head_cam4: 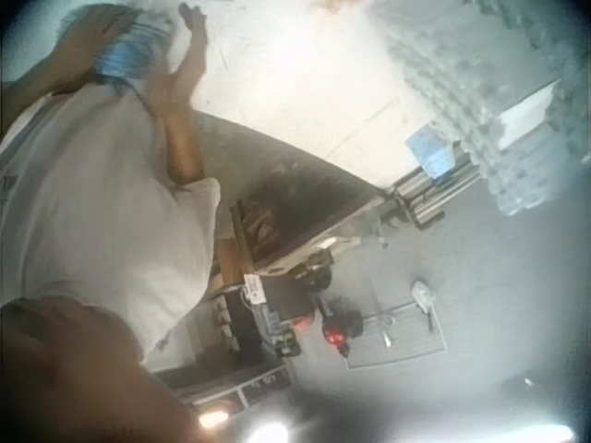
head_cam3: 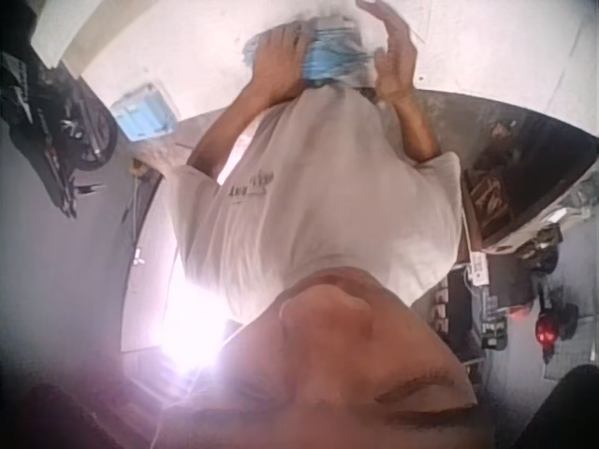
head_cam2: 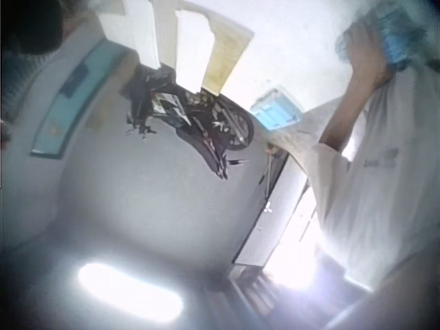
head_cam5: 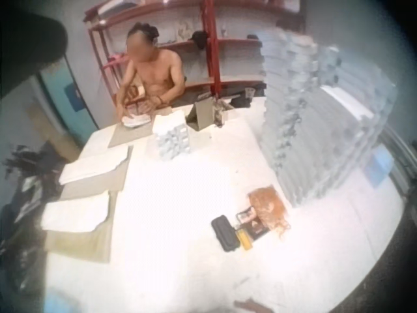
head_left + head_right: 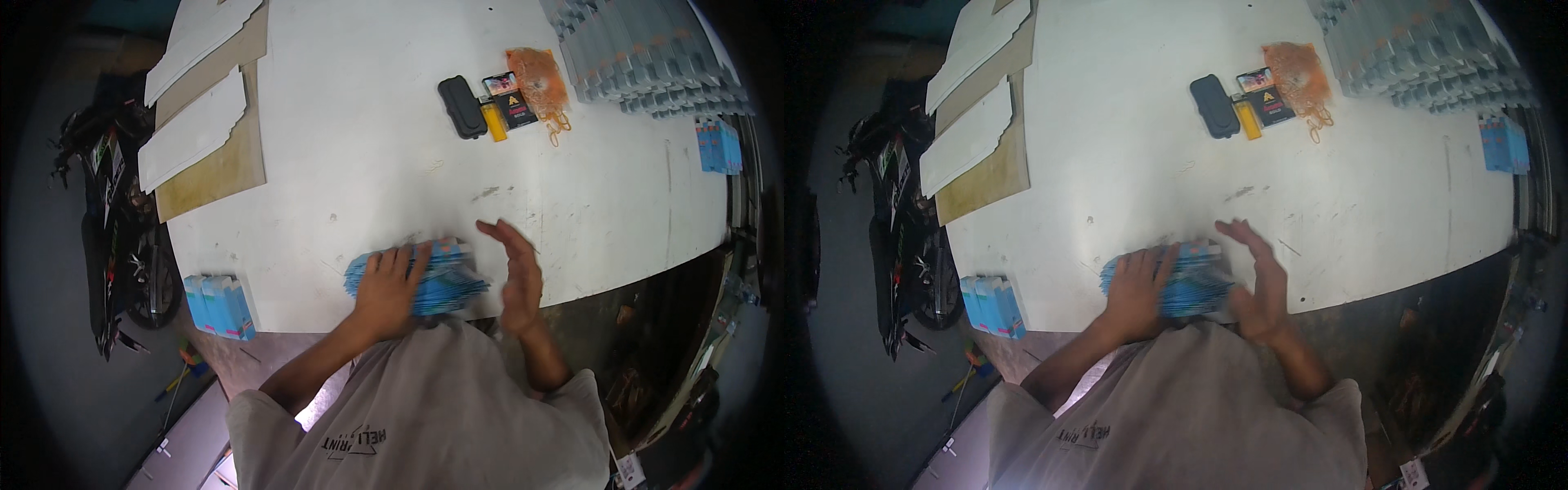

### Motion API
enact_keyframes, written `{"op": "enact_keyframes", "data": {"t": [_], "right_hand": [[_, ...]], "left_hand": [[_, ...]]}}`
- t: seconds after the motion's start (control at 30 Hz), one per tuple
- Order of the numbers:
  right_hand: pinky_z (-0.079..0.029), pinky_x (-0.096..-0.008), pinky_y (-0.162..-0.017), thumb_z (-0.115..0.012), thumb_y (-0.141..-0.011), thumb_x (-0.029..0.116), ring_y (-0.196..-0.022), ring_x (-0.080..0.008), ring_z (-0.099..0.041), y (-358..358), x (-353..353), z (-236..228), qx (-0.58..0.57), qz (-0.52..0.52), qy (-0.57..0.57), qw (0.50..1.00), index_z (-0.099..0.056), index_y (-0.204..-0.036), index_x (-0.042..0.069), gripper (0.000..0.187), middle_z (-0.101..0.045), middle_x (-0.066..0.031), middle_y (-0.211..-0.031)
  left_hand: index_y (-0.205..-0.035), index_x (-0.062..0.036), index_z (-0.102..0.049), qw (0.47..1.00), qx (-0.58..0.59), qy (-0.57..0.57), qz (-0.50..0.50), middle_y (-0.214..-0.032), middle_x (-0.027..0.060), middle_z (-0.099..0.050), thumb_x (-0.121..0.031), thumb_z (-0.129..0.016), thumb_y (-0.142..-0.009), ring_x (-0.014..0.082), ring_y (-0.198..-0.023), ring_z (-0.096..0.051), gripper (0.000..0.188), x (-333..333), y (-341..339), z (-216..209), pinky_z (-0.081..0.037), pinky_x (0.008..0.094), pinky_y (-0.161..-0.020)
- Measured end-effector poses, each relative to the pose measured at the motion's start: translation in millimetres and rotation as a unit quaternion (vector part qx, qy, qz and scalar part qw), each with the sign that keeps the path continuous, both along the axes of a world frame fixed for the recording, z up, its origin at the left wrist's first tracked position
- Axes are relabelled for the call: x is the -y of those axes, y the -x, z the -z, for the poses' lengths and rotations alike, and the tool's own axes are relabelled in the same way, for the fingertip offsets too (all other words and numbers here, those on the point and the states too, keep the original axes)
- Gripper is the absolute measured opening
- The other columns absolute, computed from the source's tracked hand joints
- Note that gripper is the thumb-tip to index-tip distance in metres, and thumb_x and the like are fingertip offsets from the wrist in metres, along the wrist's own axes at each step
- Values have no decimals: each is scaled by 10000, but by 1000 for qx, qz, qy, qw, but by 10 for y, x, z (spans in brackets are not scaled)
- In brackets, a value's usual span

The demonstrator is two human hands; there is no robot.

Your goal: The person stacks blue printed paper sheets on a white table, aligns them, and secures the stack with a rubber band. The person then moves a cardboard sheet aside and continues stacking more blue sheets.

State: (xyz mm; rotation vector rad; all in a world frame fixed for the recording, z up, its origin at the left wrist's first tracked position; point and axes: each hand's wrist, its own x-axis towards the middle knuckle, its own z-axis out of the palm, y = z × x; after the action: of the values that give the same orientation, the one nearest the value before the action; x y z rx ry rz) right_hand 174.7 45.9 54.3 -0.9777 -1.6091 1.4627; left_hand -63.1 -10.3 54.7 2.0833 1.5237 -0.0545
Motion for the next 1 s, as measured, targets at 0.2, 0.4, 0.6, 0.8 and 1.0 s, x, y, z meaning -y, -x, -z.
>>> {"op": "enact_keyframes", "data": {"t": [0.2, 0.4, 0.6, 0.8, 1.0], "right_hand": [[-144, -836, -1145, -571, -955, 672, -1607, -404, -191, 527, 321, 146, 464, -142, -226, 845, -394, -1628, 112, 894, -253, -177, -1729], [-129, -828, -1154, -554, -953, 702, -1610, -422, -162, 695, 414, 87, 433, -170, -250, 849, -401, -1625, 118, 903, -225, -187, -1737], [-154, -776, -1191, -544, -962, 708, -1601, -439, -176, 1055, 545, 229, 358, -228, -296, 856, -427, -1614, 134, 876, -236, -217, -1722], [-176, -744, -1205, -620, -971, 613, -1582, -454, -223, 1013, 521, 215, 323, -226, -245, 885, -435, -1604, 120, 823, -291, -247, -1690], [-365, -479, -1206, -657, -1001, 458, -1483, -445, -423, 399, -419, 158, 196, 3, -153, 969, -488, -1519, -39, 737, -444, -268, -1599]], "left_hand": [[-1557, 47, -399, 992, 95, -78, -15, -1419, 277, -519, -490, -856, -764, 426, -1274, -520, 1062, -25, 93, -28, -406, 507, -1082], [-1500, 22, -508, 899, 374, 189, -125, -1444, 261, -584, -696, -587, -897, 410, -1356, -538, 941, -457, 808, 75, -407, 488, -1157], [-1421, 8, -616, 847, 433, 267, -156, -1423, 210, -633, -826, -310, -997, 350, -1373, -553, 984, -579, 900, 266, -400, 463, -1177], [-1392, 4, -636, 834, 464, 232, -187, -1371, 200, -666, -743, -355, -1045, 312, -1294, -613, 870, -532, 792, 303, -459, 425, -1112], [-1305, -4, -672, 840, 493, 94, -205, -1207, 189, -716, -390, -507, -1101, 323, -1122, -679, 467, -284, 615, 410, -520, 415, -977]]}}
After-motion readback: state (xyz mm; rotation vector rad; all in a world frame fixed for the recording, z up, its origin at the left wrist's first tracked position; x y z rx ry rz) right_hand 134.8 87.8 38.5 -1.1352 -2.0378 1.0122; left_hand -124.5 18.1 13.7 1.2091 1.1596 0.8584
